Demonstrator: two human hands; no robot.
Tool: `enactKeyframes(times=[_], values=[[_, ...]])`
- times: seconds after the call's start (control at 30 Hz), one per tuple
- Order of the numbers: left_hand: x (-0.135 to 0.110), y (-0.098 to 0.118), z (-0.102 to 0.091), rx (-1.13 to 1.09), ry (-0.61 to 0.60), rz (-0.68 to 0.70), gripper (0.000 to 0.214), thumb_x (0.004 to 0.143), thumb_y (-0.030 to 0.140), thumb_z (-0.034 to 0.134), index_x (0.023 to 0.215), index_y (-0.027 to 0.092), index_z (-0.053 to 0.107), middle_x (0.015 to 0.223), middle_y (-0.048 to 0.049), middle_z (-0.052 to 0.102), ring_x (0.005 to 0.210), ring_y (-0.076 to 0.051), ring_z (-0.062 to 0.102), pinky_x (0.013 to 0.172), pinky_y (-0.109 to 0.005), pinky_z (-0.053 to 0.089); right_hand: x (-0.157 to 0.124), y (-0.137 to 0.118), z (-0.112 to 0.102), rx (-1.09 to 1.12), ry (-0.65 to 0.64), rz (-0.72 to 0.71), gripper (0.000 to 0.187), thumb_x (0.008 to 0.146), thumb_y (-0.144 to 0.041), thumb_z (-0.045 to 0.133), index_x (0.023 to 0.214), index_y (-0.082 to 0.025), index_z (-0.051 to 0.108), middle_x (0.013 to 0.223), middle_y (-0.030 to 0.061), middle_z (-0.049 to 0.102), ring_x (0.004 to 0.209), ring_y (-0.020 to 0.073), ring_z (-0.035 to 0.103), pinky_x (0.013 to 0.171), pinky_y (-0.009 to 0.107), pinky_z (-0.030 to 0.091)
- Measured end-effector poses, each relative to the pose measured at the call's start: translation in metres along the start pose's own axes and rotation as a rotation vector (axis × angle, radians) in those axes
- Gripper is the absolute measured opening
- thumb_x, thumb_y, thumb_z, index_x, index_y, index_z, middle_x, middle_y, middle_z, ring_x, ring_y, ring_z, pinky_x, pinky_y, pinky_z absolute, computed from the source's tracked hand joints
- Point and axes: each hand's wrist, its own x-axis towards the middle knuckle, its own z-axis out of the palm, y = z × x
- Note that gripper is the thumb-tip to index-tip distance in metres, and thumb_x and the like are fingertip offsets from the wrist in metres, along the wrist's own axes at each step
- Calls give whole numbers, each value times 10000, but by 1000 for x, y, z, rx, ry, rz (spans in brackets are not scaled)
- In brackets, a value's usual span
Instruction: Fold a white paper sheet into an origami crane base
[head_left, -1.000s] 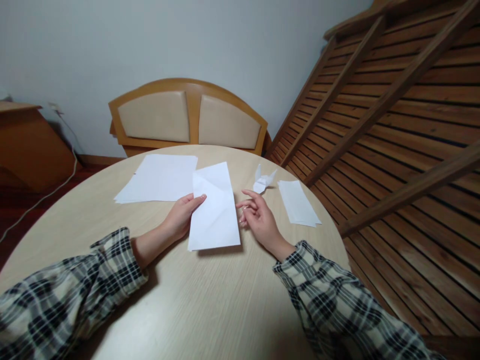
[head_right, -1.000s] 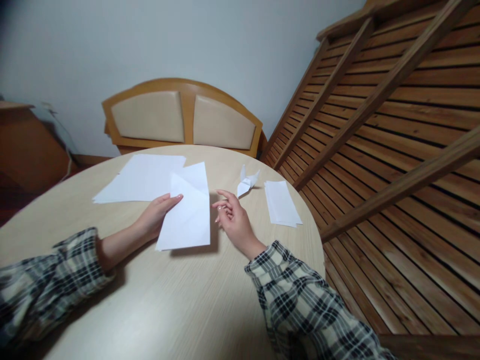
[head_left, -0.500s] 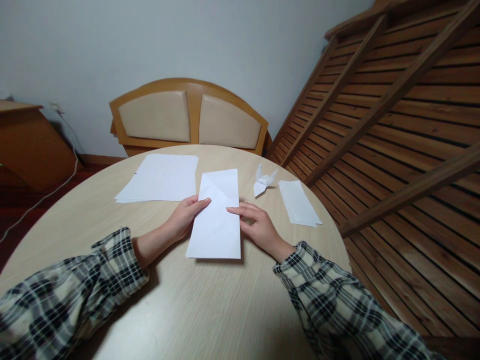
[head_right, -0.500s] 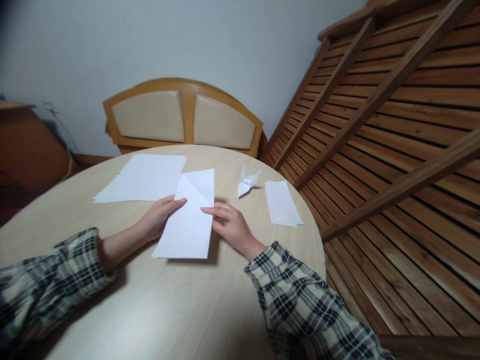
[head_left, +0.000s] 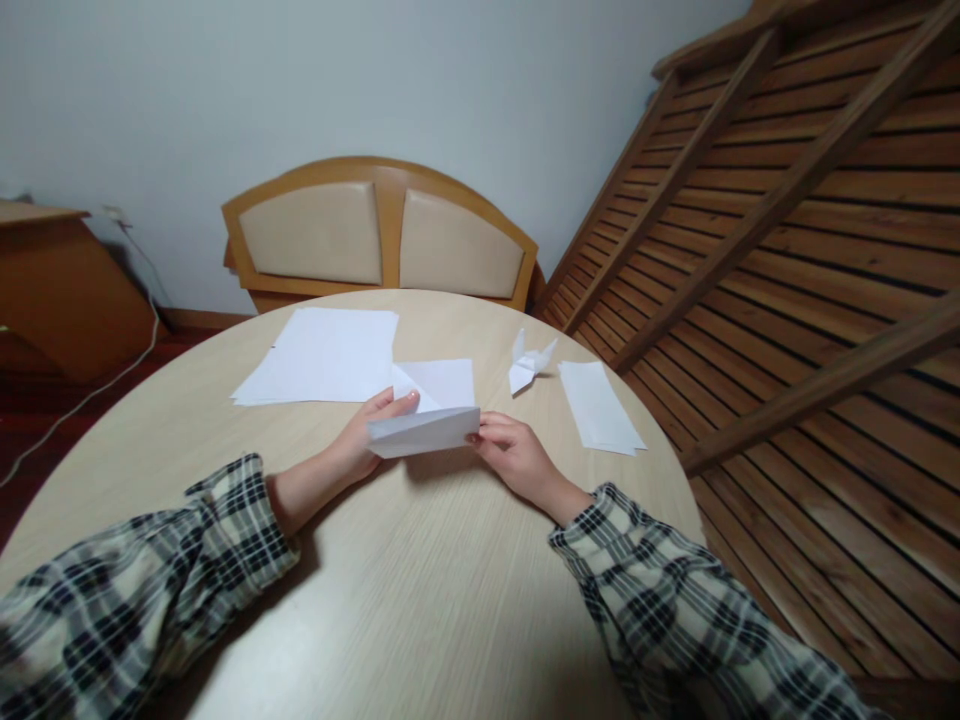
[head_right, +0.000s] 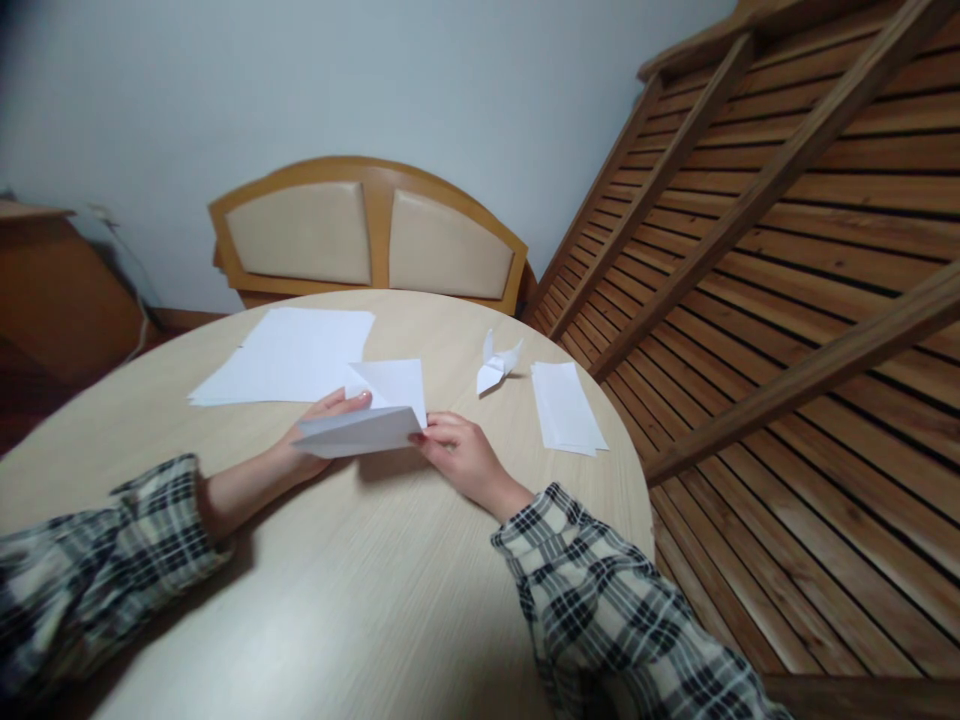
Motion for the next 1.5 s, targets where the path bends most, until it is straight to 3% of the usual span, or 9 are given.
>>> enactKeyframes(times=[0.17, 0.53, 0.63, 0.77, 0.9, 1.03, 1.17, 1.33, 1.5], values=[[1, -3, 5, 19, -90, 82, 180, 682, 257, 755, 806, 133, 712, 774, -58, 725, 700, -180, 651, 710, -292, 515, 1, -4, 0, 24, 53, 97, 404, 926, -477, 522, 675, -195, 666, 870, 60, 683, 832, 173, 631, 769, 320, 480], [-2, -4, 3, 80, -143, 82, 202, 729, 262, 726, 895, 148, 732, 911, -77, 747, 828, -210, 667, 816, -312, 500, 3, -2, 0, -5, 118, 166, 363, 911, -426, 551, 632, -196, 587, 705, 29, 610, 704, 160, 563, 680, 294, 440], [-2, -3, 6, 73, -131, 73, 240, 780, 343, 691, 919, 150, 725, 976, -84, 742, 893, -227, 662, 834, -316, 498, 3, -3, -1, -21, 133, 177, 394, 906, -451, 546, 602, -200, 548, 667, 30, 583, 670, 165, 533, 655, 300, 430], [-4, 3, 12, -1, -111, 26, 451, 850, 529, 576, 1076, 153, 681, 1054, -99, 731, 1025, -281, 647, 903, -374, 493, 4, -4, -1, -24, 151, 186, 401, 904, -451, 546, 593, -200, 526, 670, 33, 583, 666, 165, 524, 656, 299, 421], [-7, 8, 14, -36, -151, -15, 705, 792, 724, 518, 1153, 131, 637, 1100, -148, 714, 1104, -338, 618, 934, -429, 484, 3, -2, -1, -41, 164, 192, 407, 907, -430, 543, 575, -198, 505, 641, 24, 548, 638, 156, 496, 626, 293, 396], [-9, 9, 12, 4, -188, -36, 766, 711, 763, 590, 1170, 150, 624, 1124, -147, 704, 1128, -346, 603, 929, -425, 482, 3, -1, 0, -42, 171, 196, 411, 903, -435, 544, 571, -196, 508, 633, 22, 540, 636, 155, 491, 623, 292, 395], [-10, 9, 10, 12, -187, -24, 775, 726, 798, 526, 1157, 163, 632, 1087, -135, 710, 1079, -335, 621, 862, -403, 500, 4, -1, -1, -40, 176, 202, 411, 900, -430, 545, 567, -192, 520, 623, 19, 536, 626, 153, 486, 616, 293, 388], [-9, 5, 7, 130, -120, 21, 574, 690, 618, 724, 1025, 154, 681, 994, -108, 722, 890, -257, 650, 720, -311, 495, 3, 1, -1, -49, 182, 249, 375, 886, -430, 560, 605, -183, 586, 602, 10, 537, 603, 150, 486, 577, 283, 367], [-9, 3, 9, 134, -73, 32, 361, 736, 400, 767, 965, 130, 696, 951, -98, 727, 831, -211, 639, 760, -302, 484, 2, 0, 0, -35, 162, 266, 335, 870, -431, 578, 658, -181, 647, 639, 23, 607, 629, 163, 534, 584, 283, 393]])
